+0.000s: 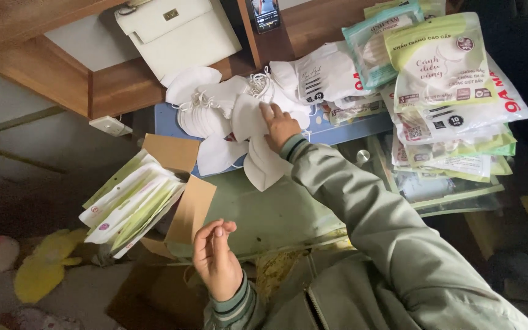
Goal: The person picks up loose white face masks from a pile on a glass table and places them one at a time into plastic packaging bags.
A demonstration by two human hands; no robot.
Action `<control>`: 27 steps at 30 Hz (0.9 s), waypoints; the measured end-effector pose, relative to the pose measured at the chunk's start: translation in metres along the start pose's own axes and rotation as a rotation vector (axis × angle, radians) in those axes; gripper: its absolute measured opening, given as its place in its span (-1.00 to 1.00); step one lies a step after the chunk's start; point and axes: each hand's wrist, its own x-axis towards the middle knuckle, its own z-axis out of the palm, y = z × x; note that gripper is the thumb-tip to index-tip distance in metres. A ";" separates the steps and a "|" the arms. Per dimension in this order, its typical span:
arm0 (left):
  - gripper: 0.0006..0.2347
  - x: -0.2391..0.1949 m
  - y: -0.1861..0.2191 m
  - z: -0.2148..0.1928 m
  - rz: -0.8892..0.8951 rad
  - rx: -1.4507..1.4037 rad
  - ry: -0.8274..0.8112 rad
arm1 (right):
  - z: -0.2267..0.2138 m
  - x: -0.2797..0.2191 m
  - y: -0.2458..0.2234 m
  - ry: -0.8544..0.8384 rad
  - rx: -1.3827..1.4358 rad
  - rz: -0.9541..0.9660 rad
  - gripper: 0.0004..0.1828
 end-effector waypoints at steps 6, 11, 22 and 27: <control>-0.86 0.007 -0.008 -0.004 0.000 -0.028 0.008 | 0.016 -0.015 0.038 0.158 0.407 0.092 -0.22; -0.86 0.008 -0.010 -0.008 -0.014 -0.026 0.012 | 0.065 -0.058 0.071 0.286 0.808 0.167 -0.31; -0.88 0.010 -0.006 -0.003 -0.017 -0.018 -0.001 | 0.020 -0.159 0.056 0.114 0.609 0.141 -0.18; -0.89 0.009 -0.009 0.001 0.020 -0.015 -0.032 | 0.003 -0.156 0.038 0.551 0.264 -0.320 -0.53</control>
